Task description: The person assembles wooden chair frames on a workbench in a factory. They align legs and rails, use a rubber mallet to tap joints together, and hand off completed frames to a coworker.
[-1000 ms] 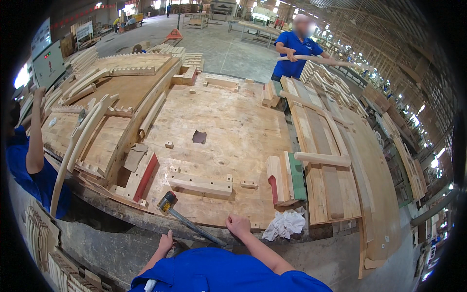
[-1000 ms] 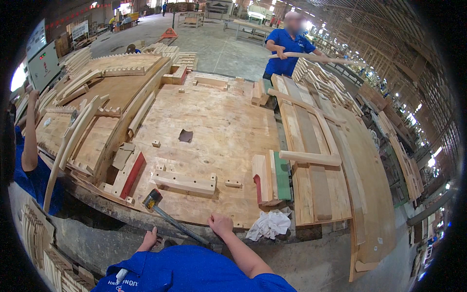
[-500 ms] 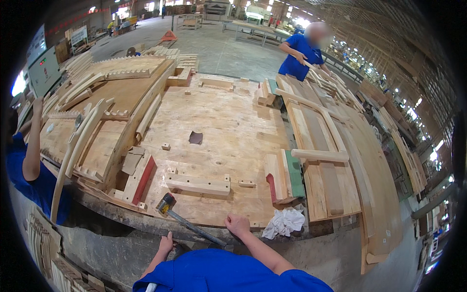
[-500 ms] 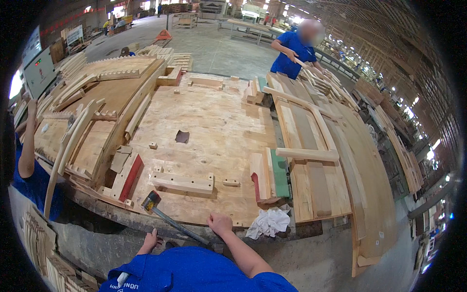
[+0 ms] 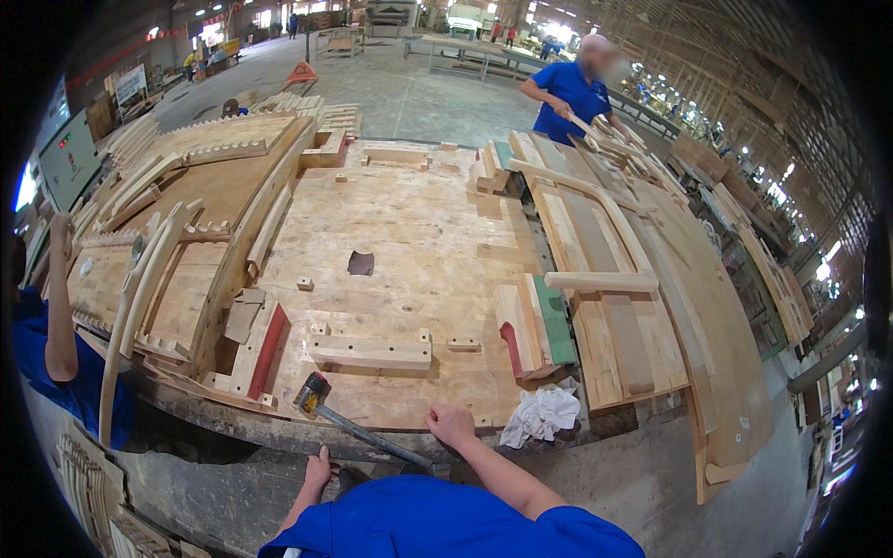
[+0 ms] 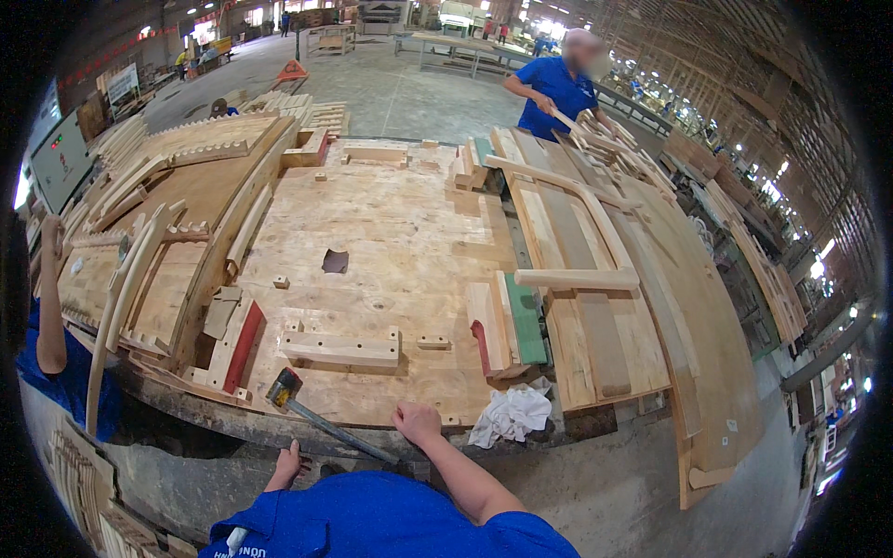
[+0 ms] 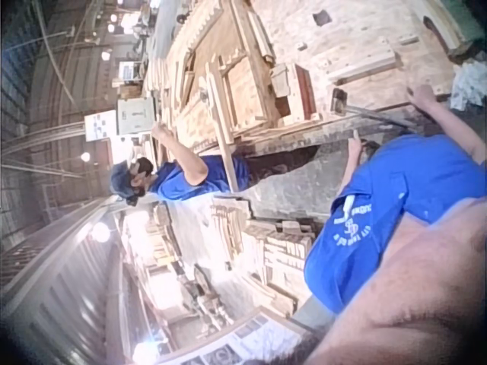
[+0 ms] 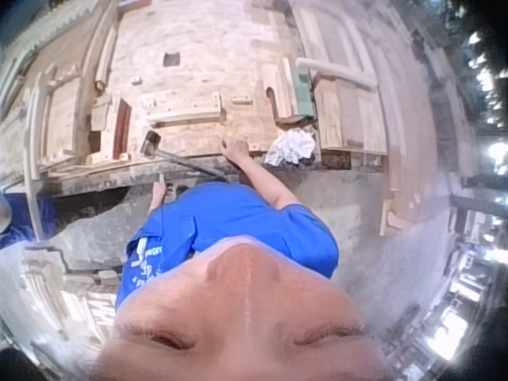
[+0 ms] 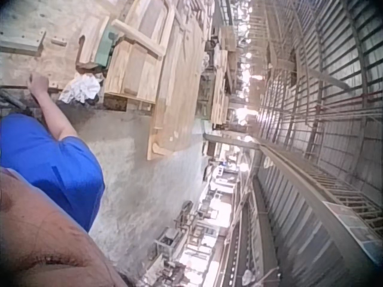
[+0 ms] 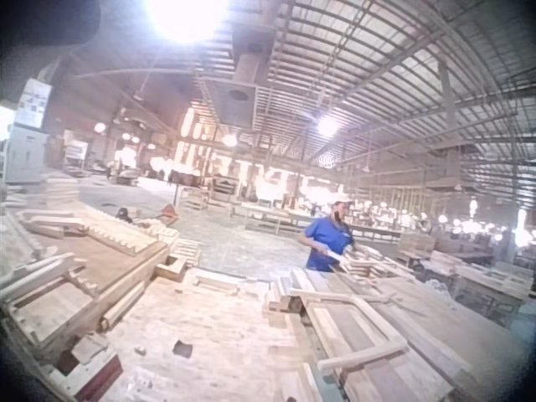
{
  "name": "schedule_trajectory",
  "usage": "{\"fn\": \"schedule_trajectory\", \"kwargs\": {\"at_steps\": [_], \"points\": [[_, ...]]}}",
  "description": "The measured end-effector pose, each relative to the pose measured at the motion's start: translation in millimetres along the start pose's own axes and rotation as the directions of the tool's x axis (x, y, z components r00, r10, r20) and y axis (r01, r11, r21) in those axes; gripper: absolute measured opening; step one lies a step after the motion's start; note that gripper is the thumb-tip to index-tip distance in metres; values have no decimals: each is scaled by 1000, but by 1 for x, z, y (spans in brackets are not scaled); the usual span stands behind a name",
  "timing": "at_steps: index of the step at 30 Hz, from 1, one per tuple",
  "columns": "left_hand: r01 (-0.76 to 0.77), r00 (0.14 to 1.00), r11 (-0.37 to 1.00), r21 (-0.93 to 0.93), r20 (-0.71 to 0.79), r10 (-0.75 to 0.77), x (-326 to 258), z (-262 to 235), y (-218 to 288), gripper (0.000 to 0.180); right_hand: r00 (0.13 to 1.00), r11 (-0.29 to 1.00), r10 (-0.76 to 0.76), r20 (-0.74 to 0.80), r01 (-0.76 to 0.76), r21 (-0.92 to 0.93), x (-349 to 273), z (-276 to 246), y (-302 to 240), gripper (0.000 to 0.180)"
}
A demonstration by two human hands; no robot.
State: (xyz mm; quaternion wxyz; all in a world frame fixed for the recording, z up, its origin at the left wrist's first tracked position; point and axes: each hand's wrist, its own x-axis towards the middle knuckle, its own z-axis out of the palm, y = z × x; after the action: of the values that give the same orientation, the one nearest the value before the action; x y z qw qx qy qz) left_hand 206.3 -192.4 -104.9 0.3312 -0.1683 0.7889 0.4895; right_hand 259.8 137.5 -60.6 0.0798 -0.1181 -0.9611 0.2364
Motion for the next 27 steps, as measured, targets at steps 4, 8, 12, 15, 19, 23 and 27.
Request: {"fn": "schedule_trajectory", "kwargs": {"at_steps": [4,8,12,15,19,23,27], "points": [[-6,1000,1000,-2,-31,6,0,1,-2,59,1000,1000,5,-1,-5,8,0,-1,-2,20],[-6,999,1000,2,-33,6,-3,1,0,59,1000,1000,4,7,-4,3,1,-1,-1,20],[-4,999,1000,-28,-49,3,-5,3,2,58,1000,1000,11,2,-11,3,0,-1,0,21],[3,1000,1000,-20,-9,-4,-2,0,1,57,1000,1000,-2,-2,2,4,0,-2,-1,21],[-23,998,1000,-13,58,23,0,-4,0,55,1000,1000,4,3,-4,8,0,-2,0,20],[3,1000,1000,-16,-16,-3,-3,2,2,55,1000,1000,16,15,-16,-1,0,-2,0,21],[23,999,1000,-19,32,-23,-3,-1,4,57,999,999,32,18,-32,-2,0,-2,-2,21]]}}
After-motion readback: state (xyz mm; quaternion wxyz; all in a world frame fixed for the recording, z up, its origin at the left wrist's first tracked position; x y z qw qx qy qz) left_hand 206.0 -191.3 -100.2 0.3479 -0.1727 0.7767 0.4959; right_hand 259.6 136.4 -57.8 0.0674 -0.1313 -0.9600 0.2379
